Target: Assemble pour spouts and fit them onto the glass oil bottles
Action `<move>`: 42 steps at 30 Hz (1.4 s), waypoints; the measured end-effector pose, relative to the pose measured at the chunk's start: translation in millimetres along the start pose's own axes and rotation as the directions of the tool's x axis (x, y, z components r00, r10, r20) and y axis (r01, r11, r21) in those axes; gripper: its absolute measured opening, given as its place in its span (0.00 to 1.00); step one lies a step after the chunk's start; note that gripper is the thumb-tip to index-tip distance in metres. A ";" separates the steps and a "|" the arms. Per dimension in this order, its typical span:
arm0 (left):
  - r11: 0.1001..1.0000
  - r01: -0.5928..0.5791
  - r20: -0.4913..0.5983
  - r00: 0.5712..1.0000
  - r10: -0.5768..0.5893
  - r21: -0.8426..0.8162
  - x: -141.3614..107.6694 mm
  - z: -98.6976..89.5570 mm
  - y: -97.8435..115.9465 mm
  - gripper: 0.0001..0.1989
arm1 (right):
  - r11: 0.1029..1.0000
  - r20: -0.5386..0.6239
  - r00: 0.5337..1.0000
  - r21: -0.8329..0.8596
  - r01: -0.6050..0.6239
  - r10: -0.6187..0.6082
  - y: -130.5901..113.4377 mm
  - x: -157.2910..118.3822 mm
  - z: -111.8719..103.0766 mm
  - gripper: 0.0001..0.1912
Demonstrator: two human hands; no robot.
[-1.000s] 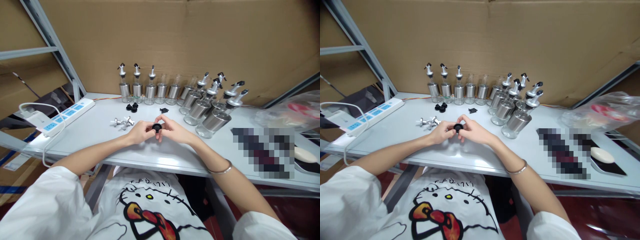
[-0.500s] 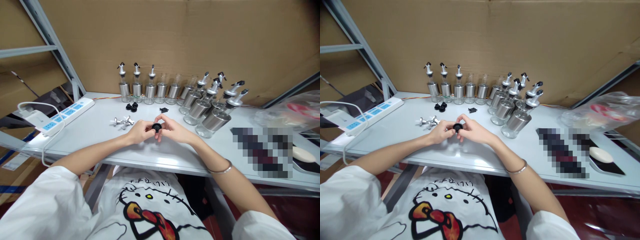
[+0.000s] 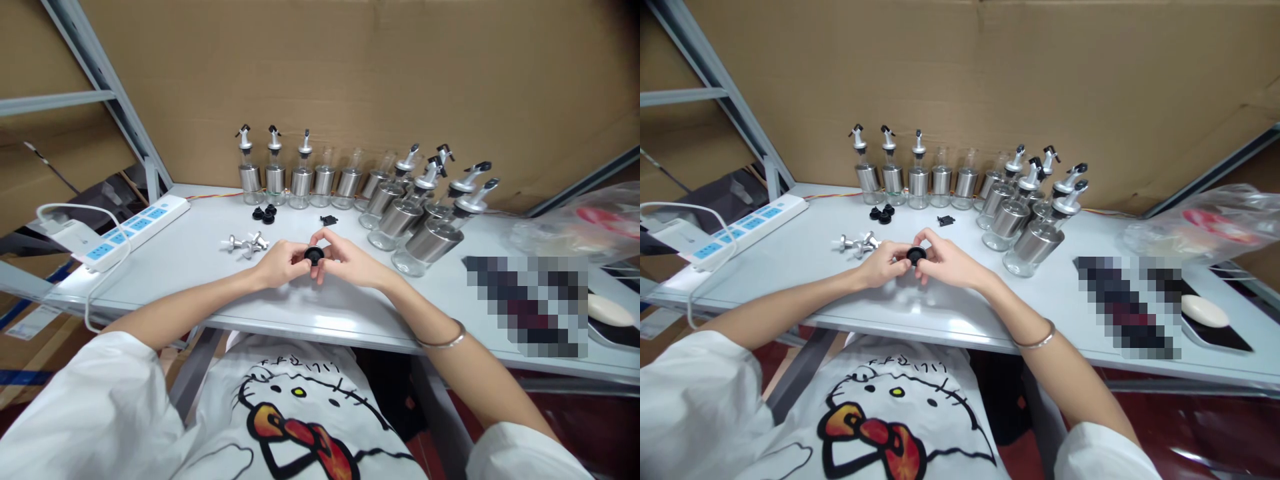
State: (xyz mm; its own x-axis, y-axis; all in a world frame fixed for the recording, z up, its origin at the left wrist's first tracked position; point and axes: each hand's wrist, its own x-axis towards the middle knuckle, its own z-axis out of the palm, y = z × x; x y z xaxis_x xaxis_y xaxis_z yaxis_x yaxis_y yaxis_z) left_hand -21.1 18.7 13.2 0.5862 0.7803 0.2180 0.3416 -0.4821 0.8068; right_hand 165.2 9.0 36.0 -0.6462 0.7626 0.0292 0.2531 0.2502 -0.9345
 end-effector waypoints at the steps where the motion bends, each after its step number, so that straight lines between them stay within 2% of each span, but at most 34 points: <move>1: 1.000 -0.002 0.003 1.000 0.002 -0.006 0.0 0.1 0.2 0.13 | 1.000 0.000 1.000 -0.002 -0.006 0.006 -0.2 0.2 0.3 0.14; 30: 0.992 -0.005 -0.040 0.999 0.011 0.126 0.3 -2.8 -0.5 0.14 | 0.985 -0.060 0.998 -0.174 0.019 -0.029 -1.3 0.5 4.0 0.15; 42: 0.987 0.020 -0.072 0.997 -0.009 0.159 0.1 -1.5 1.6 0.12 | 0.972 -0.073 0.997 -0.234 0.012 -0.030 -3.3 -0.1 5.1 0.14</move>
State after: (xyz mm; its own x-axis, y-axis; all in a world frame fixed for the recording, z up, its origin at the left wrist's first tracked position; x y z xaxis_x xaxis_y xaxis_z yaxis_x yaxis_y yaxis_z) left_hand -21.5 18.6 15.3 0.5284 0.8113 0.2500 0.4658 -0.5233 0.7136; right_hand 160.7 5.0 37.4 -0.5993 0.7962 0.0827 0.4070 0.3921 -0.8250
